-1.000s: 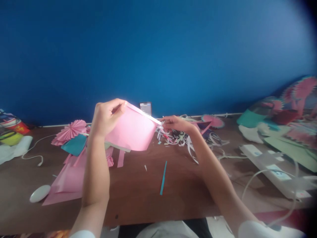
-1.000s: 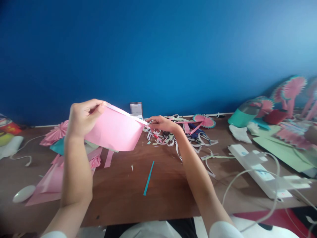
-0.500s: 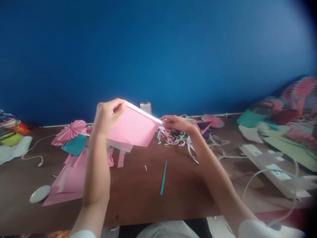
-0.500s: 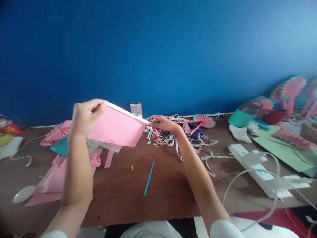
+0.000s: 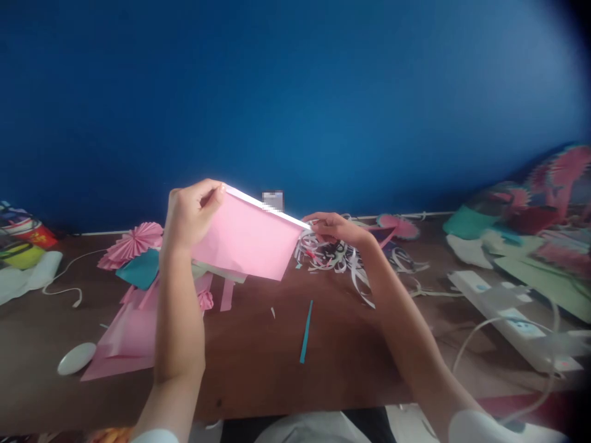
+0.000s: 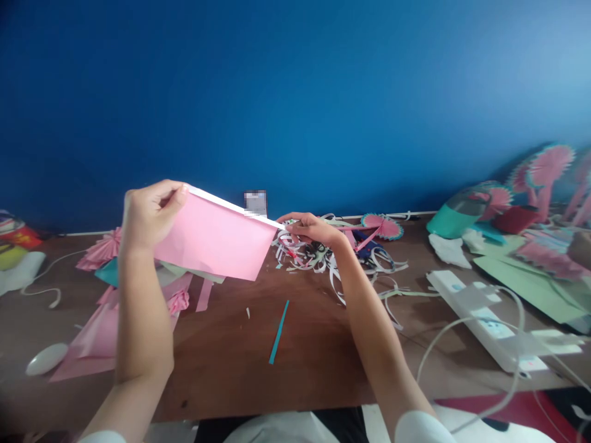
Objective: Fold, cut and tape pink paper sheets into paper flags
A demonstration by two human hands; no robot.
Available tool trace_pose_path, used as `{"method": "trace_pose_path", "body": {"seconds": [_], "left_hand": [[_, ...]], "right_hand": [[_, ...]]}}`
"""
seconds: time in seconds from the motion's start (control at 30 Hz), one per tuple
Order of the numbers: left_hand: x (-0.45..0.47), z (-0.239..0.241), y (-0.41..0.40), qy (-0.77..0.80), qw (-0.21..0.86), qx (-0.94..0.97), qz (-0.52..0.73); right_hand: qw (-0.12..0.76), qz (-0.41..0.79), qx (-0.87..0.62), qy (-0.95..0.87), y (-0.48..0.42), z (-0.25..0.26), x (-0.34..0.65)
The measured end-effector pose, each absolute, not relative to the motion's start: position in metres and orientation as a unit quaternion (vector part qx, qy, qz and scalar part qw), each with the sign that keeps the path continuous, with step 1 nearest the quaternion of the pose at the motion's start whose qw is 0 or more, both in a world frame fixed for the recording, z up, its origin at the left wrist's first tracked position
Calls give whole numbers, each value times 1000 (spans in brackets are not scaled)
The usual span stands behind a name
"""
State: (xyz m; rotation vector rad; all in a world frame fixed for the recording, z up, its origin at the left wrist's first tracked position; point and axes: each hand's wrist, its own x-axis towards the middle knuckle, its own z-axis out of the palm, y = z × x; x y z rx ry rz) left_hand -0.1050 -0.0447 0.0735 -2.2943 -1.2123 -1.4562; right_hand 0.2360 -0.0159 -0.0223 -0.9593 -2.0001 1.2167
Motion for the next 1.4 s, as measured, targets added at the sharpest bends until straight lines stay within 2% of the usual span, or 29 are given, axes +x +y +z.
{"method": "trace_pose_path", "body": {"seconds": [0.37, 0.73, 0.87, 1.03, 1.17, 1.3, 1.4], "left_hand": [[-109, 71, -40, -410, 58, -751, -514], [-105, 67, -36, -423, -3, -762, -491], [-90, 56, -21, -411, -38, -744, -525], [-58, 37, -7, -408, -130, -713, -555], [-45, 25, -2, -428, -215, -662, -576], [-47, 25, -1, -425, -313, -644, -553], [-55, 30, 2, -422, -348, -645, -534]], "right_hand": [[303, 319, -397, -806, -17, -18, 217], [291, 271, -447, -801, -5, -34, 212], [285, 247, -476, -795, -6, -32, 224], [294, 269, -512, -761, -9, -21, 247], [336, 231, -531, -743, -17, -9, 263], [368, 221, -539, -725, -23, -2, 270], [366, 223, -546, -720, -24, -1, 269]]}}
